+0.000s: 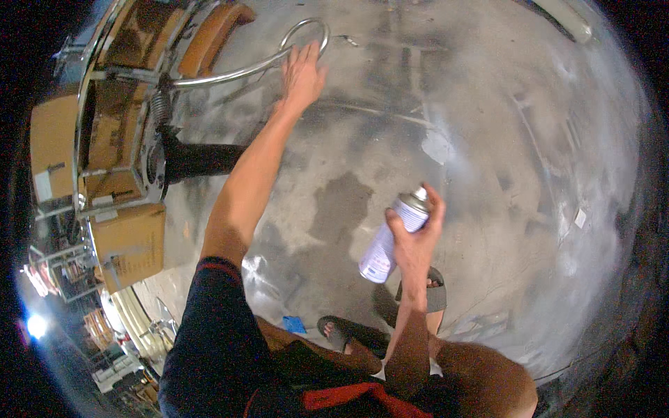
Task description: The person spray paints a metal frame with a can of spray paint. They then move to another metal frame and continue spray painting it.
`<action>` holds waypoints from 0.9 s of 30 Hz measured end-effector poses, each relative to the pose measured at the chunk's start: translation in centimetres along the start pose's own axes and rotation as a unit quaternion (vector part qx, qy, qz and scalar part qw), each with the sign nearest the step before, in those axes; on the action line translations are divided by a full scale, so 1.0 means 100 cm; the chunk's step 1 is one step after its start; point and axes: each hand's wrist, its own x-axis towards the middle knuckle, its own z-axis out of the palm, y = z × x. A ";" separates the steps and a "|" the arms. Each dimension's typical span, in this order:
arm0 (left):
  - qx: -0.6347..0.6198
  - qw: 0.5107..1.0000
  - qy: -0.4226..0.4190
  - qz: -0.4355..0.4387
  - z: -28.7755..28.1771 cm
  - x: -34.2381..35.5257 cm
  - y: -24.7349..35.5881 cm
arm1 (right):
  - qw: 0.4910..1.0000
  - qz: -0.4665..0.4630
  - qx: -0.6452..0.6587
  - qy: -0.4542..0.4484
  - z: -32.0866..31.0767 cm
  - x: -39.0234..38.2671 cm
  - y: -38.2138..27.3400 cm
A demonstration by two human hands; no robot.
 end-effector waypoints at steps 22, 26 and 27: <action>-0.130 0.966 0.224 -0.018 -0.285 0.055 -0.056 | 0.998 -0.017 -0.064 0.020 0.007 -0.004 -0.017; -0.117 0.925 0.277 -0.232 -0.336 -0.176 -0.131 | 0.994 -0.058 -0.078 -0.049 0.040 -0.022 -0.001; -0.054 0.940 0.232 -0.245 -0.316 -0.243 -0.154 | 0.993 -0.070 -0.066 -0.070 0.049 -0.027 0.000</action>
